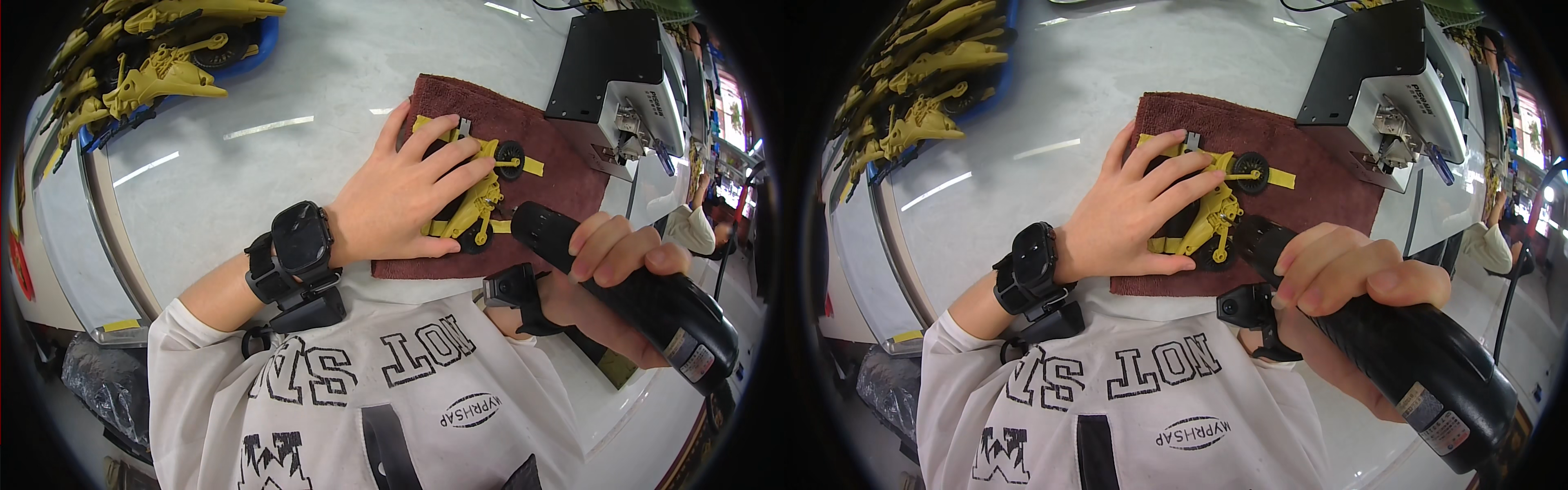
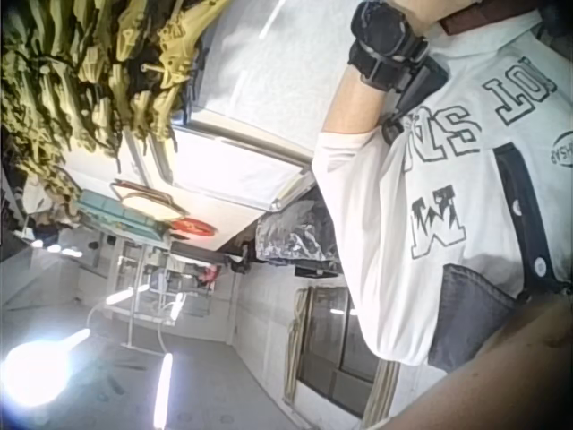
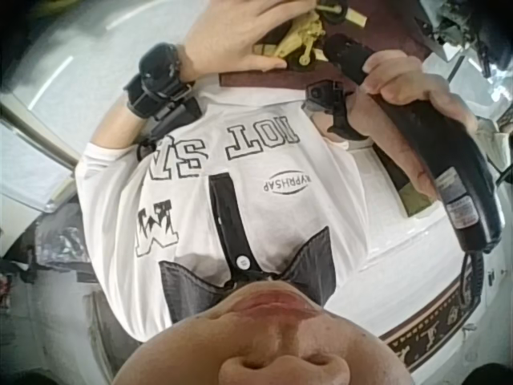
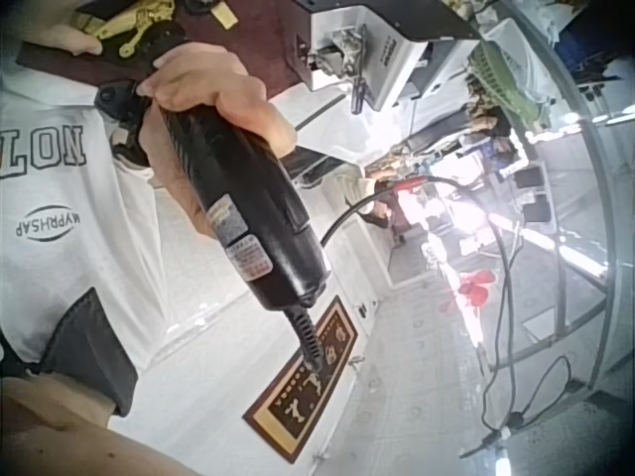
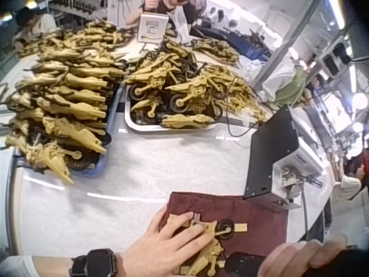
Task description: Assembling and finishing plastic toy motorcycles using a hand-held thermal tool.
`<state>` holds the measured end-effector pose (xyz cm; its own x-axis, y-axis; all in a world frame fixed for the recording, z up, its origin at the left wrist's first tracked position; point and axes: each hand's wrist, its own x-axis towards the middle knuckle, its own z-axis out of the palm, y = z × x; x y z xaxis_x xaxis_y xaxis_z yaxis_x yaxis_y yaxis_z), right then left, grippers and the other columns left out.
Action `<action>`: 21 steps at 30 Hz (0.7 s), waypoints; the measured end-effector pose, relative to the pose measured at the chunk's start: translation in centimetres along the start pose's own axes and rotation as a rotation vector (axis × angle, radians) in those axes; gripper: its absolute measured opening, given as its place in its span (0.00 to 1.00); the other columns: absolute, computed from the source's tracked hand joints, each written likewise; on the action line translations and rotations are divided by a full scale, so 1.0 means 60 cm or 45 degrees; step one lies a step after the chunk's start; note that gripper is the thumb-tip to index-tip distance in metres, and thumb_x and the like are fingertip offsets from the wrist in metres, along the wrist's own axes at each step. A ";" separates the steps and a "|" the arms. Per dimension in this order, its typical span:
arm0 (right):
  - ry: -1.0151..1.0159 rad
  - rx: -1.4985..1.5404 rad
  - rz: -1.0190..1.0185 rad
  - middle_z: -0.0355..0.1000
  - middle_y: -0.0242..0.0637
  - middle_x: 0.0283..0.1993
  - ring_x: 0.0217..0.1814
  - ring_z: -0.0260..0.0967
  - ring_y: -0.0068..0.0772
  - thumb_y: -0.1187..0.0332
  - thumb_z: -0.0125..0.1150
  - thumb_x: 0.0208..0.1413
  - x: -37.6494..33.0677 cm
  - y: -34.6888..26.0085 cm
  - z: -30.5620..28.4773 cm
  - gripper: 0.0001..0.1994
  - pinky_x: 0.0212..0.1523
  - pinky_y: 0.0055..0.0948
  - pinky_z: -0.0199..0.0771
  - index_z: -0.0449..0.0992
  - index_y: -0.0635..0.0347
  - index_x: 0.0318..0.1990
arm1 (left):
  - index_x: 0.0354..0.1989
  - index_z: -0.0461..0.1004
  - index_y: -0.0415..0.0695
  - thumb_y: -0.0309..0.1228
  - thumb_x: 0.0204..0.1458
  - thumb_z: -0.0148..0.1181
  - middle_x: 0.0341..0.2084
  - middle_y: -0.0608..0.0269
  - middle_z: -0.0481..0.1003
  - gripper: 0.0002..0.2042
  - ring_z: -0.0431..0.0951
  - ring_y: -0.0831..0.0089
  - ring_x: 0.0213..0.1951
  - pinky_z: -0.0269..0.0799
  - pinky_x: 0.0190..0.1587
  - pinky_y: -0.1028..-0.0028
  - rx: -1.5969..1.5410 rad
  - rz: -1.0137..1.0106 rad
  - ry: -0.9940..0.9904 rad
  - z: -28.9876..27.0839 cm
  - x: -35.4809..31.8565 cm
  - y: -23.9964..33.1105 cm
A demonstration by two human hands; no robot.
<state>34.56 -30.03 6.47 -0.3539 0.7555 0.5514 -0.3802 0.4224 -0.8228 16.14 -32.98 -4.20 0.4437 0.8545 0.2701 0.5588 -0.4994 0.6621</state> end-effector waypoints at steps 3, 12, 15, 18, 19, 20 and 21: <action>0.013 -0.009 0.008 0.63 0.45 0.25 0.19 0.62 0.38 0.42 0.44 0.52 0.001 -0.002 0.000 0.31 0.23 0.36 0.63 0.58 0.67 0.42 | 0.57 0.61 0.51 0.50 0.30 0.65 0.53 0.62 0.62 0.40 0.56 0.55 0.58 0.41 0.60 0.46 -0.007 0.008 -0.001 0.000 0.002 0.001; 0.088 0.028 0.038 0.64 0.45 0.25 0.20 0.63 0.38 0.39 0.47 0.49 -0.002 -0.001 0.001 0.40 0.25 0.37 0.62 0.55 0.70 0.54 | 0.57 0.61 0.51 0.50 0.30 0.65 0.54 0.62 0.62 0.40 0.56 0.54 0.58 0.41 0.60 0.45 -0.001 0.004 -0.005 0.000 0.000 0.000; 0.071 0.023 0.028 0.64 0.44 0.25 0.20 0.62 0.38 0.39 0.47 0.49 -0.001 0.000 0.001 0.41 0.25 0.36 0.62 0.54 0.70 0.56 | 0.57 0.61 0.51 0.51 0.30 0.65 0.54 0.62 0.62 0.40 0.56 0.54 0.58 0.41 0.60 0.45 0.005 0.007 -0.008 0.001 0.000 -0.001; 0.070 0.027 0.028 0.64 0.44 0.25 0.20 0.62 0.38 0.38 0.46 0.49 -0.001 0.002 0.001 0.40 0.25 0.36 0.62 0.55 0.70 0.55 | 0.57 0.61 0.51 0.51 0.31 0.65 0.54 0.62 0.62 0.40 0.56 0.54 0.58 0.40 0.60 0.45 0.012 0.008 -0.010 0.000 0.000 -0.001; 0.063 0.038 0.025 0.64 0.44 0.25 0.20 0.63 0.38 0.38 0.47 0.49 0.000 0.003 0.000 0.39 0.25 0.36 0.62 0.56 0.70 0.53 | 0.57 0.61 0.50 0.51 0.31 0.64 0.54 0.62 0.62 0.40 0.56 0.54 0.58 0.40 0.60 0.45 0.013 0.008 -0.013 0.000 0.000 -0.001; 0.056 0.049 0.023 0.64 0.44 0.25 0.20 0.63 0.38 0.38 0.47 0.49 0.000 0.004 0.000 0.39 0.25 0.36 0.62 0.57 0.69 0.52 | 0.57 0.61 0.50 0.51 0.31 0.64 0.54 0.62 0.62 0.40 0.56 0.54 0.58 0.40 0.60 0.45 0.013 0.008 -0.013 0.000 -0.001 -0.002; 0.055 0.050 0.022 0.64 0.44 0.25 0.20 0.63 0.38 0.38 0.47 0.49 0.000 0.003 0.000 0.39 0.25 0.36 0.62 0.57 0.69 0.52 | 0.57 0.61 0.50 0.51 0.31 0.64 0.54 0.61 0.62 0.40 0.56 0.54 0.58 0.40 0.60 0.45 0.012 0.011 -0.012 0.000 -0.001 -0.002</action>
<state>34.47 -29.93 6.32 -0.3238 0.7838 0.5299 -0.4076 0.3899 -0.8257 16.07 -32.96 -4.27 0.4550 0.8489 0.2689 0.5618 -0.5080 0.6530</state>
